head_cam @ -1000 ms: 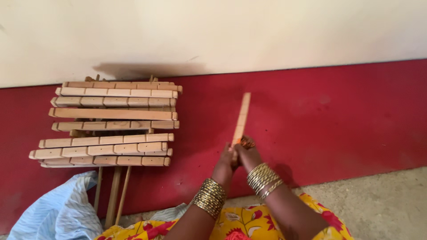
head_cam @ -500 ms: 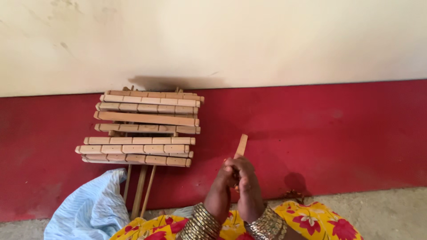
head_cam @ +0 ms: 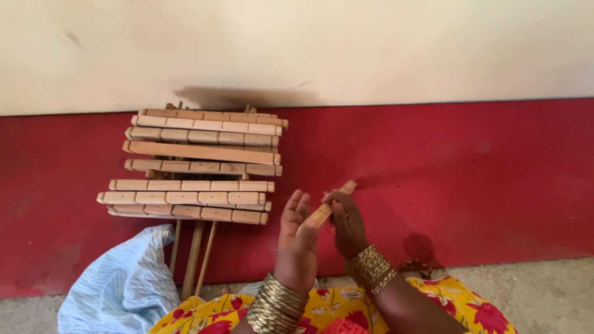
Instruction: The person sits on the floor and ties orange cord around long wooden slats one at a time, taking each slat from a stack on a wooden stand, wrapping and knotting the cord along its length, and placing the finished slat on the floor to the right.
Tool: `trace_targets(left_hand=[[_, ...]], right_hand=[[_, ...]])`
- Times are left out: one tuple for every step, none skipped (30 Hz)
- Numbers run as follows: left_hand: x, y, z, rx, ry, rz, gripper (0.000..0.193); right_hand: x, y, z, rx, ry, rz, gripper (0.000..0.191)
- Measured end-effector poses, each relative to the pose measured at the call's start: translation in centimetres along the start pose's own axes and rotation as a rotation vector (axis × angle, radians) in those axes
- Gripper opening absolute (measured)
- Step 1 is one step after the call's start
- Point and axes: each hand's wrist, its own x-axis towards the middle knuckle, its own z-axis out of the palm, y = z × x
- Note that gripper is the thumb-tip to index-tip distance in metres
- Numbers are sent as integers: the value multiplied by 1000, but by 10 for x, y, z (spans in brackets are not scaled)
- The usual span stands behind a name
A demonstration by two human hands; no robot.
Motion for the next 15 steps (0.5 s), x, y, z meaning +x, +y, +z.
trace_targets(left_hand=[[0,-3,0,148,-65,115,68],[-1,-6,1,297,-132,228,65],[-1,-7,0,395,-132,335,55],[-1,-9,-1,494,-134,443,46],[-1,-11,-2,591,-137,554,41],[-2,-14,-2,489,-97,460,35],[-6,-18,-1,388,-57,363,31],[-9,-21,0,288,-16,266,27],[-11,-24,0,184,-30,242,23],[-13,-27,0,81,-41,219,20],[-14,-30,-1,-19,-51,198,18],[-14,-32,-1,-45,-46,191,17],[-15,-35,-1,-72,-40,183,18],[-15,-36,-1,-100,-36,172,20],[-14,-36,-2,-135,-59,190,21]], right_hand=[[-8,-12,8,32,-24,-16,35],[-17,-26,17,65,-46,-32,36],[-25,-42,26,22,-86,-24,36],[-33,-59,35,-22,-126,-18,38],[-39,-74,42,-68,-165,-15,39],[-43,-88,46,-139,-154,-156,40],[-45,-98,49,-211,-144,-294,41],[-43,-104,49,-283,-136,-432,42],[-40,-105,49,-318,-156,-458,43],[-35,-102,45,-349,-179,-485,44],[-30,-95,41,-378,-202,-512,45],[-24,-83,37,-333,-189,-457,44],[-20,-70,31,-288,-176,-401,44],[-16,-55,25,-245,-160,-344,44],[-11,-40,17,-237,-106,-241,45]])
